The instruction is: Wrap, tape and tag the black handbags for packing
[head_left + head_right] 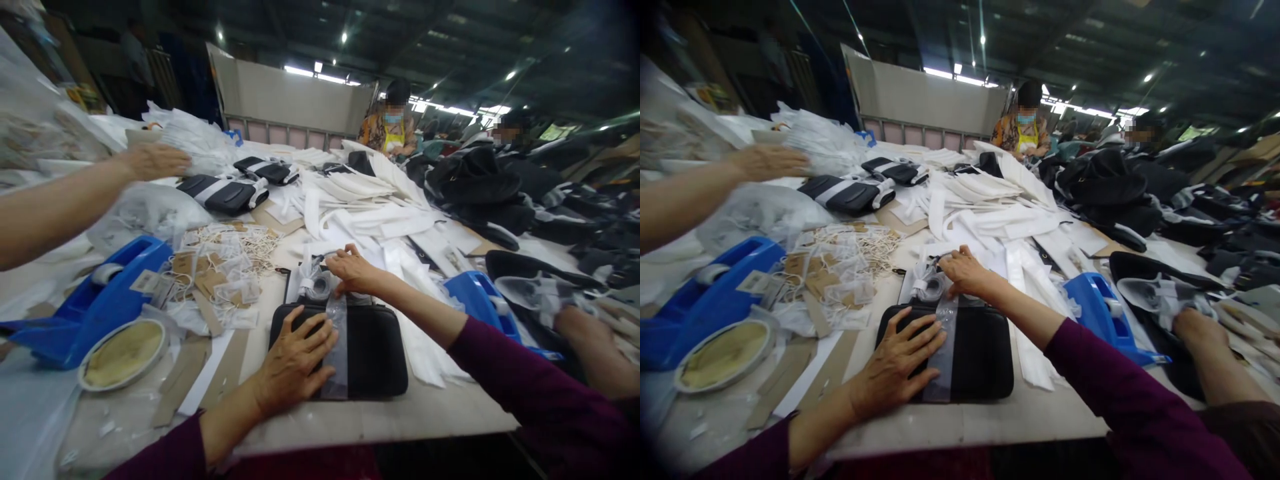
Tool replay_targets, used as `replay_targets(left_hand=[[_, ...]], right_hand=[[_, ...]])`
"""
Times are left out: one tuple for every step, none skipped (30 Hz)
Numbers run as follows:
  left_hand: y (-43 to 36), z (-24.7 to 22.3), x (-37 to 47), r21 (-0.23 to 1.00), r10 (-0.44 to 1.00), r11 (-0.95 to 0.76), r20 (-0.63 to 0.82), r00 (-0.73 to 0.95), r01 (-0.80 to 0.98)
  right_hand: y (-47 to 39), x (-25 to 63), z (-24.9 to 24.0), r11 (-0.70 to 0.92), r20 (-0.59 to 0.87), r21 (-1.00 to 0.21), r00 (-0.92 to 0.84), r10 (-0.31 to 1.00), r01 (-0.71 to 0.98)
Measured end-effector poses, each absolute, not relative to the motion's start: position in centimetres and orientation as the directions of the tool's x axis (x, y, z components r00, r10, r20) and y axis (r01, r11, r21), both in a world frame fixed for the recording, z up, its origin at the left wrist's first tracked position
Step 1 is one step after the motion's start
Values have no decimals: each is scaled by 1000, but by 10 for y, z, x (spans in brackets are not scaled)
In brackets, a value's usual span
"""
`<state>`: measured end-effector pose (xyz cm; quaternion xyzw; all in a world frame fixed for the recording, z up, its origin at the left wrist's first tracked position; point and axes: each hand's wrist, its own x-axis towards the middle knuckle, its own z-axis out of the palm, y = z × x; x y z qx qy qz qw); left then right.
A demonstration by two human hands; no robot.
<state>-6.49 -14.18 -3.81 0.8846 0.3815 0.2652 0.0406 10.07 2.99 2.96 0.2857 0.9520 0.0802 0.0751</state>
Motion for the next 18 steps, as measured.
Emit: replay_targets(left_hand=[[-142,-38,-66,278,701,-701,433,566,656],[-143,-37,-66,282,705,-699,429,565,657],[-144,-37,-67,287,708,-697,425,564,657],[-145,-36,-68,293,711,-695,419,565,657],[-146,-35,-68,299,715,-692,411,566,657],[-147,-34,-69,304,718,-690,403,567,657],[-148,-32,-69,311,724,-684,395,565,660],[-148,-29,-70,319,732,-677,385,562,664],[-149,-26,-70,331,742,-667,375,556,667],[-149,-23,-71,347,752,-657,367,548,669],[-149,-20,-71,366,759,-649,360,542,667],[-148,-18,-72,384,764,-644,353,540,661],[-147,-17,-73,400,766,-643,347,541,653],[-145,-17,-74,409,761,-649,347,548,642],[-143,-19,-75,410,753,-659,350,558,631],[-140,-22,-77,400,740,-672,362,566,623],[-137,-28,-79,379,727,-686,384,569,621],[-134,-35,-80,348,714,-697,418,562,626]], right_hand=[[35,103,27,800,-71,173,-803,592,575],[38,105,25,771,-28,141,-776,630,621],[39,107,23,741,27,95,-746,665,664],[41,107,22,711,86,35,-711,698,703],[42,106,22,683,138,-41,-673,726,729],[43,105,22,660,176,-127,-638,749,740],[45,101,23,642,201,-213,-610,767,737],[48,96,25,626,210,-292,-590,779,723],[51,88,27,614,206,-354,-582,787,705],[55,79,30,603,194,-396,-579,792,692],[59,67,33,591,177,-419,-577,797,689],[64,54,35,580,158,-427,-575,803,694],[70,39,37,569,139,-424,-571,809,704],[77,24,37,557,121,-417,-563,817,718],[85,8,36,543,107,-409,-552,827,733],[94,-7,33,527,95,-403,-538,838,748],[103,-21,30,509,85,-398,-522,849,763],[111,-34,27,490,73,-395,-505,860,777]])
